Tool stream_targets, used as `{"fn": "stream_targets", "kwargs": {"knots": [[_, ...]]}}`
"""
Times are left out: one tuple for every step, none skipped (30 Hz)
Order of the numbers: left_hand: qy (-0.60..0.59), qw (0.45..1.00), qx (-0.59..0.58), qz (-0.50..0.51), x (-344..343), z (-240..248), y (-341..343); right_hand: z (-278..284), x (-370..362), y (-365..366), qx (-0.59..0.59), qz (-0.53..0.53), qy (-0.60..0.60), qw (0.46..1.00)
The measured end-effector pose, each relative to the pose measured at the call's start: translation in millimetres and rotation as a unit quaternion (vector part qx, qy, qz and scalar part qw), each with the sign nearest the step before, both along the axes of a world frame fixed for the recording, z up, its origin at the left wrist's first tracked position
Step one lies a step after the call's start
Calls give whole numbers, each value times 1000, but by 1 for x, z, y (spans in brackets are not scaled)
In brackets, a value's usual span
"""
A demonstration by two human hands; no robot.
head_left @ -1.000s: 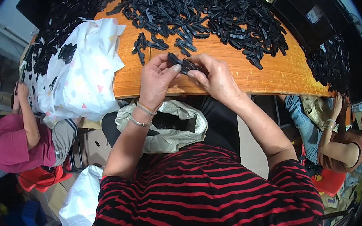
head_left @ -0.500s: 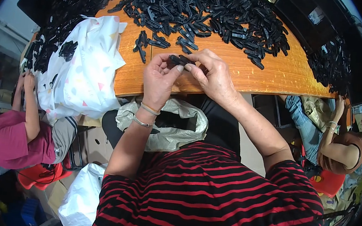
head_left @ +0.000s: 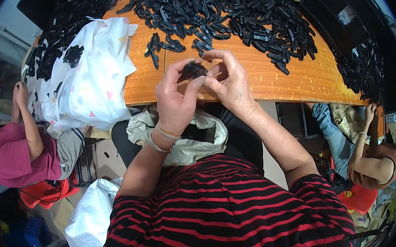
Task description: The person is manually inspecting and sorting small black plastic components at a workbench.
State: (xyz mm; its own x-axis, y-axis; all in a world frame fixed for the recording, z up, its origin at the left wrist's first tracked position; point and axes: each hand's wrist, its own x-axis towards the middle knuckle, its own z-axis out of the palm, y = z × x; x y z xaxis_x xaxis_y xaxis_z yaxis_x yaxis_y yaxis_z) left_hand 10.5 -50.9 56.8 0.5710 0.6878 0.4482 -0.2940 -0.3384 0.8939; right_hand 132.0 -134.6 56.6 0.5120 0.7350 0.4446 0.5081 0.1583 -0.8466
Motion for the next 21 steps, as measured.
{"fn": "stream_targets", "kwargs": {"knots": [[10, 999, 32, 15, -1, 2, 0, 0, 1, -1, -24, 34, 5, 999], [10, 999, 31, 14, -3, 2, 0, 0, 1, -2, -47, 67, 9, 997], [19, 999, 46, 16, -5, 2, 1, -1, 1, -2, -48, 67, 10, 997], [27, 998, 60, 17, -7, 1, 2, -5, 2, -1, -41, 77, 5, 996], [27, 998, 61, 15, -7, 1, 2, -7, 2, -1, -33, 86, -1, 996], [22, 998, 59, 20, -7, 0, 2, -8, 1, -1, -33, 84, -1, 996], [17, 998, 57, 25, -7, 0, 2, -9, -1, 0, -37, 82, 1, 996], [17, 998, 57, 22, -6, 0, 2, -11, -1, 2, -43, 79, 4, 996], [8, 1000, 17, 5, -5, 0, 3, -13, 0, 4, -32, 74, -15, 997], [-1, 1000, -21, -12, -5, 0, 3, -15, -1, 6, -33, 71, -16, 997], [-1, 1000, -21, -14, -5, 1, 2, -15, -3, 8, -38, 68, -10, 997], [-9, 996, -83, -33, -6, 3, 1, -16, -6, 9, -44, 66, -5, 997], [-17, 988, -145, -53, -8, 4, 0, -19, -9, 10, -32, 60, -8, 998], [-18, 988, -144, -55, -12, 3, 3, -22, -13, 8, -49, 63, -5, 997], [28, 989, -132, -67, -19, -2, 8, -22, -18, 6, -46, 75, -1, 996], [73, 987, -119, -78, -27, -8, 14, -21, -22, 2, -42, 86, 4, 995], [121, 979, -142, -84, -38, -18, 19, -17, -23, -3, -112, 143, 8, 983], [120, 979, -141, -90, -50, -21, 23, -18, -18, -7, -174, 196, -39, 964], [249, 960, -56, -112, -61, -23, 26, -21, -11, -12, -167, 201, -70, 963], [372, 919, 31, -129, -66, -26, 29, -27, -6, -16, -161, 205, -102, 960], [372, 918, 32, -133, -67, -26, 29, -29, 4, -19, -149, 172, -91, 969]]}}
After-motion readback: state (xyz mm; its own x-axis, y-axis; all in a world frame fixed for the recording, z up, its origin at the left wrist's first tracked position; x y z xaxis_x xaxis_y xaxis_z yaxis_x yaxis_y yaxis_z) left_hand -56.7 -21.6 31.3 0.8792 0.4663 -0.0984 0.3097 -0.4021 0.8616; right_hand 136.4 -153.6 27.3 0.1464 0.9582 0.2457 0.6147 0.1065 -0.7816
